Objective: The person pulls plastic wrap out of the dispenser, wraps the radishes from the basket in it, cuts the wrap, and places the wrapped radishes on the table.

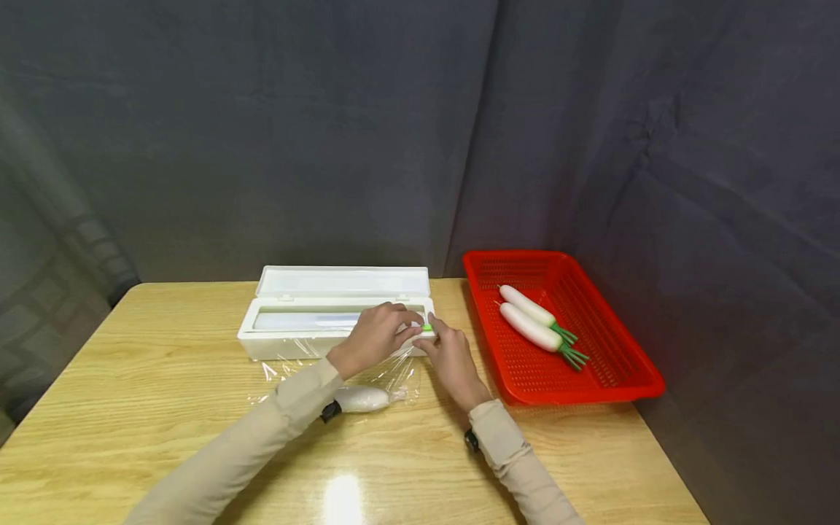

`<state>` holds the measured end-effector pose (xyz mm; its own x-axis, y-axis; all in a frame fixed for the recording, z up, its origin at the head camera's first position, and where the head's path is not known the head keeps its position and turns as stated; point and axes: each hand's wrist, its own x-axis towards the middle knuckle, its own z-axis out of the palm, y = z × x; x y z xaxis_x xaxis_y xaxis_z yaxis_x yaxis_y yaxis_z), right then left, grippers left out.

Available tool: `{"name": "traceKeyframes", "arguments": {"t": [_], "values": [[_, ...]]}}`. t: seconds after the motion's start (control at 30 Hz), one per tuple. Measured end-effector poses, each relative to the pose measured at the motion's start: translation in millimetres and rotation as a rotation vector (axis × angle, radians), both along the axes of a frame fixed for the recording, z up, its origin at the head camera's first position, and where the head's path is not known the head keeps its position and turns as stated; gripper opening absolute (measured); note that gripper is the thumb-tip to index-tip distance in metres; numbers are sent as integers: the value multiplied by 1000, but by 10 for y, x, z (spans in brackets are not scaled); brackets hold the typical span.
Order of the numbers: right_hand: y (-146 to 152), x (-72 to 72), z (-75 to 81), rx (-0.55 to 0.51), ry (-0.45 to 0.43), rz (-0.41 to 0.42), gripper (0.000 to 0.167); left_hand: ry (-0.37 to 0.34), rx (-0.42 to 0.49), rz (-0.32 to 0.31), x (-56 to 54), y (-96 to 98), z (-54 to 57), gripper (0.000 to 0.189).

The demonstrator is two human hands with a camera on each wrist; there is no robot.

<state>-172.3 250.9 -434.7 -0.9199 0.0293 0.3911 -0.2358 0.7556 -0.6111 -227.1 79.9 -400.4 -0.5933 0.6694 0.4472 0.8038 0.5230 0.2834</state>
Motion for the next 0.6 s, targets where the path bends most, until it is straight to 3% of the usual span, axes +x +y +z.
{"name": "traceKeyframes", "arguments": {"t": [0.37,0.6], "values": [[16,-20,-16,-6,16,-1,49,-6,-26,102,19,194,-20,19],[14,-58,-14,0,16,8,47,-25,-11,80,-39,236,-30,12]]}}
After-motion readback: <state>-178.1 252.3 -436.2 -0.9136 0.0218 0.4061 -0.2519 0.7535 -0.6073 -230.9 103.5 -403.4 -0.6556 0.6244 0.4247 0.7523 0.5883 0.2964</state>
